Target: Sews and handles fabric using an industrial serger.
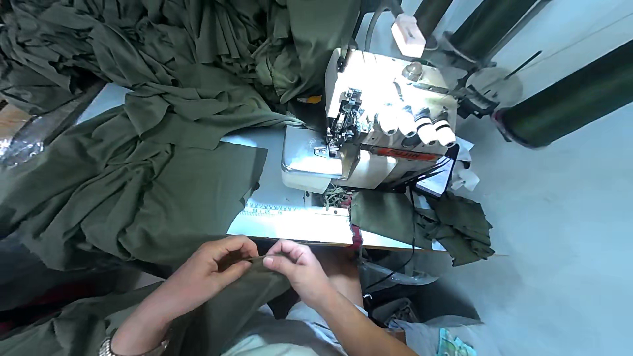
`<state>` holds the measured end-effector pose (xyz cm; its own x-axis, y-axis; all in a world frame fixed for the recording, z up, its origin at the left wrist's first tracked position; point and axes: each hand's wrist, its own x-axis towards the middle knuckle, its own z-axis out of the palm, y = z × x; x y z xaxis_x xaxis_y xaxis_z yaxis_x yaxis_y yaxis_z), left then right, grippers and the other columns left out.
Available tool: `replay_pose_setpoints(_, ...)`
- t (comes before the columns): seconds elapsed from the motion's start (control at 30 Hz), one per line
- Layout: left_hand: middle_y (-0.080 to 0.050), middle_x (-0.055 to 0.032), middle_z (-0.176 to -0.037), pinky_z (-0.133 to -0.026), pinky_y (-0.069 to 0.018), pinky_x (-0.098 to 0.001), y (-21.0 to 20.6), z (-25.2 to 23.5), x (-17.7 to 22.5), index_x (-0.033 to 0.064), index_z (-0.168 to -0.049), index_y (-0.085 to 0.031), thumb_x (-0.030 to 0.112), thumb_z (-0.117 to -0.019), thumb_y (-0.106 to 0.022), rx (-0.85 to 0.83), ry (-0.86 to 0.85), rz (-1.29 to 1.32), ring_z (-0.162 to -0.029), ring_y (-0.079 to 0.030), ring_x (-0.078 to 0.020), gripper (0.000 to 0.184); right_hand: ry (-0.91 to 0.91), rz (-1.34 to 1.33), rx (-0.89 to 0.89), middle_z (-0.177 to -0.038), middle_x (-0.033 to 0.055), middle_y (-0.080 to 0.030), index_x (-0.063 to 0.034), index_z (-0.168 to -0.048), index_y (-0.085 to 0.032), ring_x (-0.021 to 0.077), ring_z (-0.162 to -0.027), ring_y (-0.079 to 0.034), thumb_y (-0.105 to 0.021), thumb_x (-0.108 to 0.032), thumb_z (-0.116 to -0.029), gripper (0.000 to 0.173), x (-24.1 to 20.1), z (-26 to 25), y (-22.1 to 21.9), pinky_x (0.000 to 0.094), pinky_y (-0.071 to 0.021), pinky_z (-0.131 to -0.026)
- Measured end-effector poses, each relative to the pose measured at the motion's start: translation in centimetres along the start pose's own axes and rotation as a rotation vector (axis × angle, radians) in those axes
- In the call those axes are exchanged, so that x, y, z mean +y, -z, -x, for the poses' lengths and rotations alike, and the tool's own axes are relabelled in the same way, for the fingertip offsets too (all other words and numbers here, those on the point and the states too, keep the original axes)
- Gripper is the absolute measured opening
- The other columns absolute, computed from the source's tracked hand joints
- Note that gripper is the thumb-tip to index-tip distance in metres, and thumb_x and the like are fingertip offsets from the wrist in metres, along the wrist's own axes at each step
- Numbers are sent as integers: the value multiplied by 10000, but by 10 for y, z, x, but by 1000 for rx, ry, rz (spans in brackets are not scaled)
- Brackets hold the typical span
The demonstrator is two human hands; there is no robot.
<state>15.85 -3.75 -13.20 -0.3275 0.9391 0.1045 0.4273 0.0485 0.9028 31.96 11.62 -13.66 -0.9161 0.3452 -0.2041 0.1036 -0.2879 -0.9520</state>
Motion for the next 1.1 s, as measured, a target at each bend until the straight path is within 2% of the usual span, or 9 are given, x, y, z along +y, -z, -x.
replay_pose_setpoints(0.07,-652,134,-867,-647,-539,-228,8,0,2,231,-945,-706,187,-828,-555,33,0,-360,-767,-622,6,196,124,121,73,-822,-2,-679,-32,-936,-700,32,-783,-637,-621,-87,-987,109,-9,3,5,234,-536,-750)
replay_pose_setpoints(0.17,-700,-90,-892,-682,-561,-624,26,16,5,84,-929,-733,-75,-746,-655,107,77,-676,-836,-705,-339,254,267,245,194,-827,-26,-677,-79,-934,-720,32,-763,-625,-624,-120,-988,118,-25,11,18,224,-525,-707)
replay_pose_setpoints(0.27,-686,-244,-1022,-750,-512,-740,57,40,12,0,-1019,-718,-203,-709,-673,171,250,-760,-955,-667,-507,373,303,275,301,-857,-14,-690,-102,-922,-736,68,-776,-638,-649,-119,-973,102,-32,16,37,246,-537,-694)
replay_pose_setpoints(0.53,-651,-343,-1122,-877,-467,-719,101,71,39,-89,-1185,-636,-193,-829,-640,234,667,-637,-1036,-635,-526,371,274,395,436,-824,-33,-690,-121,-888,-738,60,-749,-645,-657,-131,-957,107,-11,26,52,232,-537,-677)
replay_pose_setpoints(0.67,-679,-78,-927,-822,-544,-259,118,83,24,-107,-1038,-616,-195,-820,-489,423,429,-236,-858,-636,-70,267,216,374,420,-822,-14,-708,-103,-898,-740,62,-772,-666,-656,-129,-967,112,-7,37,67,235,-555,-732)
replay_pose_setpoints(0.77,-642,34,-870,-784,-533,-182,105,67,29,-51,-1009,-571,-146,-902,-392,609,354,-27,-810,-617,25,229,186,372,304,-846,-19,-720,-80,-918,-734,29,-816,-676,-653,-148,-974,120,-4,42,71,219,-561,-782)
replay_pose_setpoints(0.87,-673,-228,-1015,-836,-536,-430,90,54,46,-169,-1074,-621,-151,-776,-571,231,268,-316,-910,-646,-237,303,212,401,187,-878,-20,-666,-46,-912,-726,15,-873,-613,-656,-185,-964,164,-5,43,69,219,-510,-820)
replay_pose_setpoints(0.97,-581,-379,-1273,-987,-418,-734,53,32,43,-72,-1276,-636,31,-827,-785,-219,109,-474,-1189,-531,-610,484,169,390,152,-897,9,-658,-16,-930,-693,26,-869,-605,-625,-170,-983,176,-13,42,60,242,-502,-824)
replay_pose_setpoints(1.1,-639,-309,-1164,-936,-503,-635,-26,13,43,-66,-1252,-630,234,-946,-726,-377,41,-307,-1074,-628,-492,440,58,194,152,-965,64,-640,18,-994,-646,78,-903,-604,-602,-96,-985,123,-9,36,39,278,-508,-843)
